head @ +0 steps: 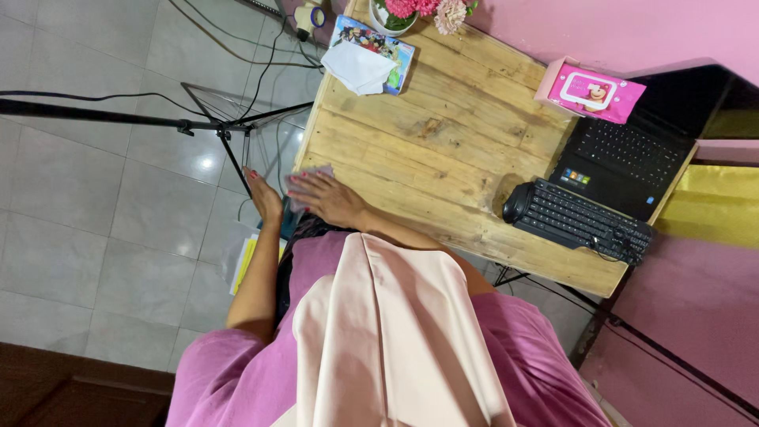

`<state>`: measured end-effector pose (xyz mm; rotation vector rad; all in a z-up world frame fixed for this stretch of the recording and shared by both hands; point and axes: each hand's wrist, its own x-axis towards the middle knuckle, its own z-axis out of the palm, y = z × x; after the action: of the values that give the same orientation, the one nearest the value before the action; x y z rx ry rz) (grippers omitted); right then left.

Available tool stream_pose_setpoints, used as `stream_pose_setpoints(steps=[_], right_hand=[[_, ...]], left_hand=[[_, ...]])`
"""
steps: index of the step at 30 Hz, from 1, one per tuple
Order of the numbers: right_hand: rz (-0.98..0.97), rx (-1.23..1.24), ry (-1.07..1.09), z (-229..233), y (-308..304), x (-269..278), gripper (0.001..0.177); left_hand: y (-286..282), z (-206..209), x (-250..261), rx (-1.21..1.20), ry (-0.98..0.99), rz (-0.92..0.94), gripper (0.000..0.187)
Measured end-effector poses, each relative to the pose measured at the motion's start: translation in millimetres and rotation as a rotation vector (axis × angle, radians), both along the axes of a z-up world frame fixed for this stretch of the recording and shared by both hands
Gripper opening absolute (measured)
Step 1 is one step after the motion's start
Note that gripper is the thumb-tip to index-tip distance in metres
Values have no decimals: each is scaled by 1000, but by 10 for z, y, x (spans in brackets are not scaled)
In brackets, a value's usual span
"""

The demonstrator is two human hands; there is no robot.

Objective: The person wipes down several items on a desk, including a computer mouse, a book, and a yellow folder, using a cloth.

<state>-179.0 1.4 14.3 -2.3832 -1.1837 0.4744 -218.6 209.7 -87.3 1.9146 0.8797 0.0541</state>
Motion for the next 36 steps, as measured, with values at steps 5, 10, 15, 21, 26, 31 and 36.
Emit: stream_pose_setpoints(steps=[5, 10, 15, 21, 26, 31, 36], right_hand=[[182, -44, -24, -23, -520, -39, 60], [-295, -112, 6, -106, -1121, 368, 55], [-896, -104, -223, -437, -1982, 871, 51], [-1081, -204, -246, -577, -1856, 1044, 56], [-798, -156, -116, -429, -1785, 1373, 58], [-998, -125, -206, -642, -1716, 2092, 57], [-886, -263, -106, -782, -1796, 2661, 62]], left_hand=[[25, 361, -6, 13, 3, -6, 62], [-351, 907, 205, 385, 15, -393, 69], [-1029, 1069, 623, 556, 68, -788, 82], [-1674, 1002, 1202, 555, -29, -824, 88], [-1797, 1007, 1431, 652, -11, -803, 91], [-1807, 1099, 1456, 585, 54, -799, 88], [-1816, 1100, 1495, 597, 65, -813, 80]])
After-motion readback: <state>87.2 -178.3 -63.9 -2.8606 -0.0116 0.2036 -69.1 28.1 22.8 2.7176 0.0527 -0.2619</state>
